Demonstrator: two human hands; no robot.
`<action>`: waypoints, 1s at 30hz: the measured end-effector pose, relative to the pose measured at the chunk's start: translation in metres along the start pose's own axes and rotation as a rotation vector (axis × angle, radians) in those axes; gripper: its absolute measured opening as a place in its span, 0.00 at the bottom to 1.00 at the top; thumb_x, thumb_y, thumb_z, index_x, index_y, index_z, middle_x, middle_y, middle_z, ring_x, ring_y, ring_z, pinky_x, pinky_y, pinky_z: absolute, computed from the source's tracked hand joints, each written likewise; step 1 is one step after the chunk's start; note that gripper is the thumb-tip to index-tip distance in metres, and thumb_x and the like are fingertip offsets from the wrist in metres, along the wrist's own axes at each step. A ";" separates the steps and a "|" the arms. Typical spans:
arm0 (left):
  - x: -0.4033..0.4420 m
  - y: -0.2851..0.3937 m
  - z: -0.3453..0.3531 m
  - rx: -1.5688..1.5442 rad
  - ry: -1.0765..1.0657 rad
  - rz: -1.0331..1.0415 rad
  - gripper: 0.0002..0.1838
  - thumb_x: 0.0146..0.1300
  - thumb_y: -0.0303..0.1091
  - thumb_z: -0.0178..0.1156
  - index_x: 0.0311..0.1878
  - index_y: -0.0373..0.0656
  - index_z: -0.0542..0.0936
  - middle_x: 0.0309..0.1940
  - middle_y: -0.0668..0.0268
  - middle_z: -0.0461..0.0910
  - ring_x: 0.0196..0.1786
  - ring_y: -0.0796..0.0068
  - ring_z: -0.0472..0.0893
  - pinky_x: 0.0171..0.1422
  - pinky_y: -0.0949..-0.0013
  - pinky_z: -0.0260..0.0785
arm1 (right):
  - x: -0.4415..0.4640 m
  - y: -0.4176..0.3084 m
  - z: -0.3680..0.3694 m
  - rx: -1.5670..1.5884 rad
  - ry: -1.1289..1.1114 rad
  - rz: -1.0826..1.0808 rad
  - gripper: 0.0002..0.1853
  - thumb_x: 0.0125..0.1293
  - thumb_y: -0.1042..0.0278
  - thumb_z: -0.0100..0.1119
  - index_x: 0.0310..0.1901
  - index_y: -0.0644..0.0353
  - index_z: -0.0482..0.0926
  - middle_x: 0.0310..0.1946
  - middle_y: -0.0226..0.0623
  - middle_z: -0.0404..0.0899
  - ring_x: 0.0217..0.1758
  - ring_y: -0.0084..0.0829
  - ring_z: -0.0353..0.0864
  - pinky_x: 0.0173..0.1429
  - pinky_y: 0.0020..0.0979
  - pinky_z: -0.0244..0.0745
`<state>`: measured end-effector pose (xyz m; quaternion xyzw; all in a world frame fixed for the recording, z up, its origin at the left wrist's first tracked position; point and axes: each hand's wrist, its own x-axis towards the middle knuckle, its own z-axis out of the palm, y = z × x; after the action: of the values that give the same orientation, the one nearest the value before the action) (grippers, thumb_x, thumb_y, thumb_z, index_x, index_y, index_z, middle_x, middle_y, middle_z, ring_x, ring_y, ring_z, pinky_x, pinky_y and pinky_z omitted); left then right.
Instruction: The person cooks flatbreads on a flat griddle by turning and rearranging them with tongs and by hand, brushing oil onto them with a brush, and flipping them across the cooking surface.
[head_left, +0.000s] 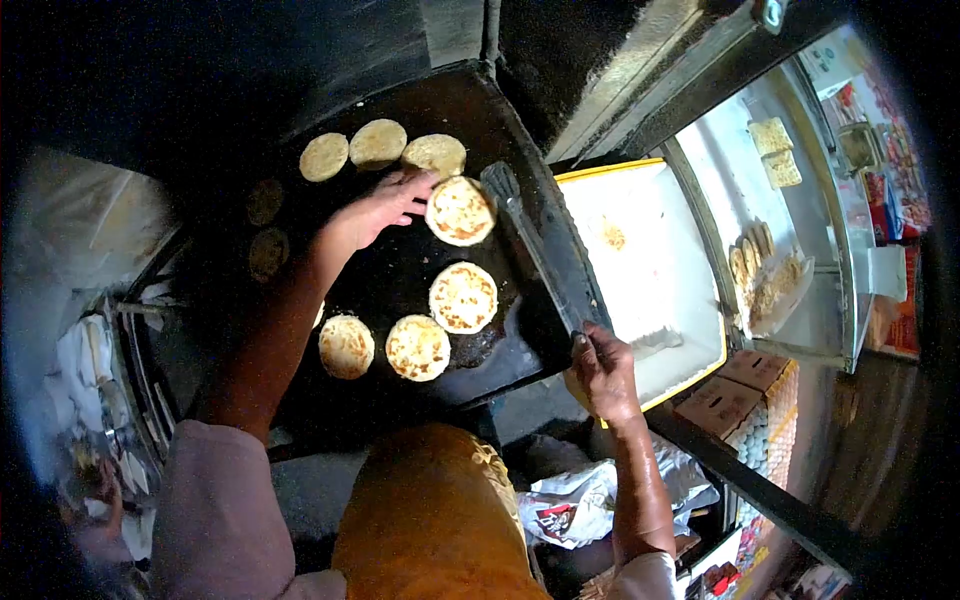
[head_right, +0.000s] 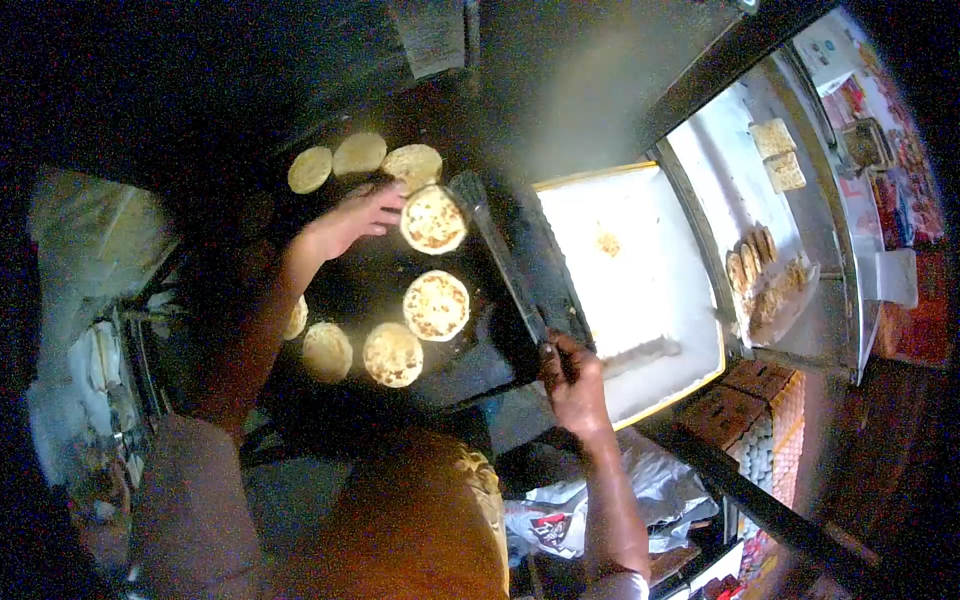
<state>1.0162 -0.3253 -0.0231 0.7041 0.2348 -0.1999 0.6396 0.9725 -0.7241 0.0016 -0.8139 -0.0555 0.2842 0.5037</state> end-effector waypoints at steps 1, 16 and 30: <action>0.001 -0.002 -0.002 0.015 -0.052 -0.007 0.35 0.71 0.63 0.47 0.66 0.42 0.70 0.56 0.60 0.80 0.58 0.68 0.77 0.63 0.63 0.65 | 0.008 0.003 0.003 -0.011 0.027 -0.072 0.11 0.74 0.72 0.51 0.49 0.71 0.76 0.27 0.30 0.73 0.29 0.20 0.68 0.34 0.26 0.66; 0.064 0.011 -0.025 0.260 0.397 0.112 0.41 0.66 0.69 0.48 0.74 0.51 0.62 0.73 0.62 0.63 0.70 0.65 0.65 0.69 0.57 0.60 | 0.065 -0.019 0.037 -0.041 0.026 -0.202 0.13 0.75 0.69 0.52 0.52 0.69 0.77 0.23 0.25 0.72 0.24 0.20 0.68 0.28 0.26 0.65; 0.052 -0.014 -0.123 0.194 0.445 0.301 0.39 0.67 0.65 0.52 0.68 0.39 0.68 0.63 0.55 0.73 0.65 0.63 0.72 0.69 0.59 0.62 | 0.117 -0.045 0.100 -0.235 -0.071 -0.459 0.20 0.58 0.86 0.52 0.53 0.71 0.78 0.41 0.51 0.82 0.40 0.30 0.80 0.50 0.29 0.75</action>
<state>1.0482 -0.1980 -0.0522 0.8155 0.2421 0.0352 0.5245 1.0268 -0.5798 -0.0405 -0.8225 -0.2891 0.1826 0.4546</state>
